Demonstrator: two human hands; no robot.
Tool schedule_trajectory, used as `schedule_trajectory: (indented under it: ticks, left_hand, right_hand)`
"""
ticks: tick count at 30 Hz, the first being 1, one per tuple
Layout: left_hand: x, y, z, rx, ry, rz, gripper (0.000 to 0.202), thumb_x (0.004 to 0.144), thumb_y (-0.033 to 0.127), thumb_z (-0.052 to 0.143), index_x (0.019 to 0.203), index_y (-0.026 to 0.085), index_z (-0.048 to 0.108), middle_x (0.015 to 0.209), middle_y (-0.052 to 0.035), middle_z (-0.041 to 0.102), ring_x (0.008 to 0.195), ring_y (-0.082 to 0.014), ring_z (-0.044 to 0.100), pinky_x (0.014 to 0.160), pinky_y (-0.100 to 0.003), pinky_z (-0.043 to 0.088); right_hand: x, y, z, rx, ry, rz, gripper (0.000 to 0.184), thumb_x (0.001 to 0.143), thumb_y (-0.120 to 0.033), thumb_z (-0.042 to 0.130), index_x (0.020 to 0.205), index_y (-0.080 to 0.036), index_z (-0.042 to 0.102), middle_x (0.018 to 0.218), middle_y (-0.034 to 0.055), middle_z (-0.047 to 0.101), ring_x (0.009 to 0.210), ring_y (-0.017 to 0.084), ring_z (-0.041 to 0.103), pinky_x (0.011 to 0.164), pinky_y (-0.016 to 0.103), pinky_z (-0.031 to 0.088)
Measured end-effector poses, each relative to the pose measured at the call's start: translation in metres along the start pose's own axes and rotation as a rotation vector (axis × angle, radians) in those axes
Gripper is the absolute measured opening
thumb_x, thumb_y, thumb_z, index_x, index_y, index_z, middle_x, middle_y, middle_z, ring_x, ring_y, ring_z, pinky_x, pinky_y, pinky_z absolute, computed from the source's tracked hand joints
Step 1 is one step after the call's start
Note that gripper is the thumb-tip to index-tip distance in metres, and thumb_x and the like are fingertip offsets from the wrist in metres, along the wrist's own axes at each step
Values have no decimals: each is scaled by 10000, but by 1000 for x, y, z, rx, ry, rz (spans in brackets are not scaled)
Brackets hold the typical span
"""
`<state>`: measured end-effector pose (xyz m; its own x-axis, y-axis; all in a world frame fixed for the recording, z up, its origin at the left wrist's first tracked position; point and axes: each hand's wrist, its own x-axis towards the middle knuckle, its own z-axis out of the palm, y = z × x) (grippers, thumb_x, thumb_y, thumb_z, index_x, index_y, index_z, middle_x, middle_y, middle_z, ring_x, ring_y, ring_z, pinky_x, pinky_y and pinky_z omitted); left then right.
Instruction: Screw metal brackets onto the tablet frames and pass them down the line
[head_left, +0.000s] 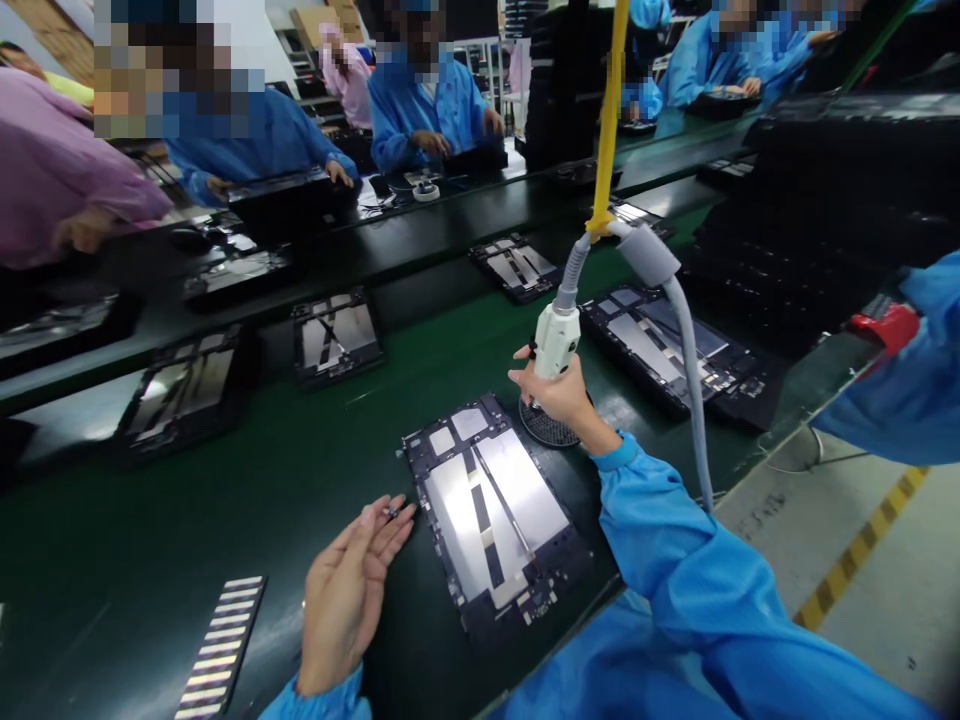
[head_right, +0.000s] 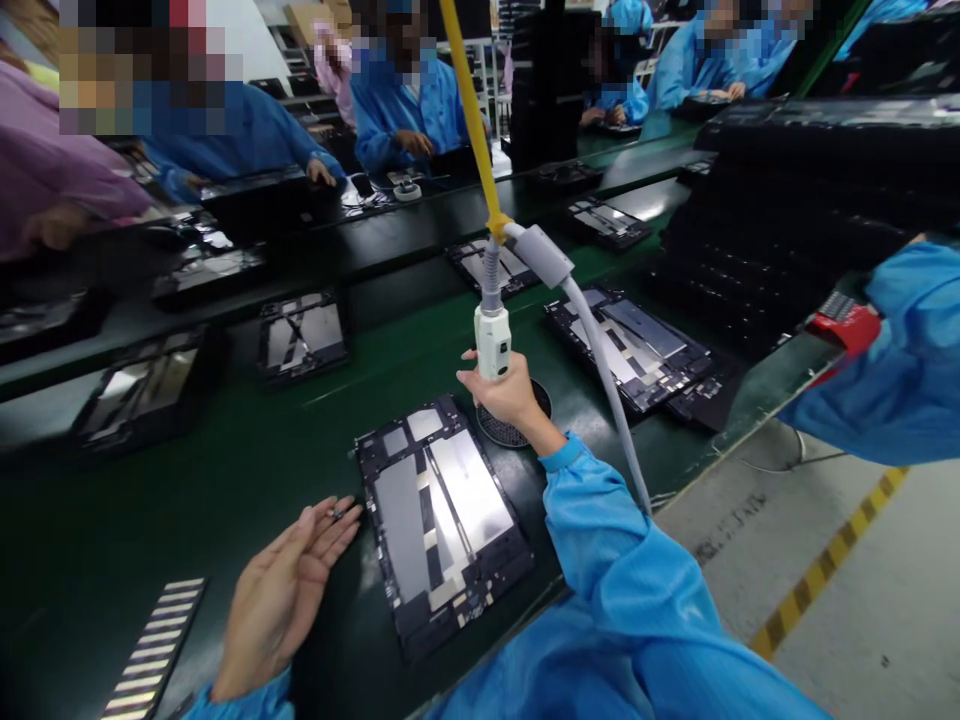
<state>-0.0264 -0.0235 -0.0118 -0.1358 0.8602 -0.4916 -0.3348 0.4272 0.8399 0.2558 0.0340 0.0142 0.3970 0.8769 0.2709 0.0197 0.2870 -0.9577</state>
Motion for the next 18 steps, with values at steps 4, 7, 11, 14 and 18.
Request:
schedule_trajectory:
  ticks: [4, 7, 11, 14, 18]
  left_hand:
    - [-2, 1, 1, -74, -8, -46, 250, 865, 301, 579, 874, 89, 711, 951, -150, 745, 907, -241, 718, 783, -317, 596]
    - [-7, 0, 1, -128, -56, -67, 286, 837, 350, 618, 870, 84, 718, 940, -153, 744, 892, -248, 719, 783, -325, 590]
    - [-7, -4, 1, -99, -111, 0, 375, 651, 381, 806, 889, 101, 729, 874, -117, 748, 804, -214, 721, 730, -282, 584]
    - [-6, -10, -2, 6, -108, 87, 452, 541, 329, 873, 918, 120, 738, 751, -61, 729, 645, -133, 676, 614, -216, 559]
    - [-9, -12, -11, 177, -121, 294, 392, 654, 386, 786, 973, 161, 747, 689, -7, 663, 576, -88, 598, 519, -193, 525]
  right_hand:
    - [-3, -2, -2, -13, -31, -21, 230, 660, -235, 737, 841, -172, 610, 423, -85, 547, 351, 104, 498, 433, 262, 437]
    - [-6, -15, -2, -10, 2, -74, 239, 670, -210, 758, 870, -184, 629, 433, -84, 555, 347, 106, 495, 416, 260, 426]
    - [-17, -44, 15, 170, -63, -171, 261, 715, -144, 745, 931, -191, 608, 453, -88, 568, 349, 111, 499, 434, 279, 449]
    - [-36, -58, 49, 236, -252, -132, 284, 752, -172, 723, 998, -196, 583, 474, -101, 577, 356, 104, 514, 441, 269, 465]
    - [-53, -53, 96, 121, -440, -40, 291, 729, -219, 720, 986, -180, 586, 459, -95, 562, 383, 109, 535, 455, 263, 471]
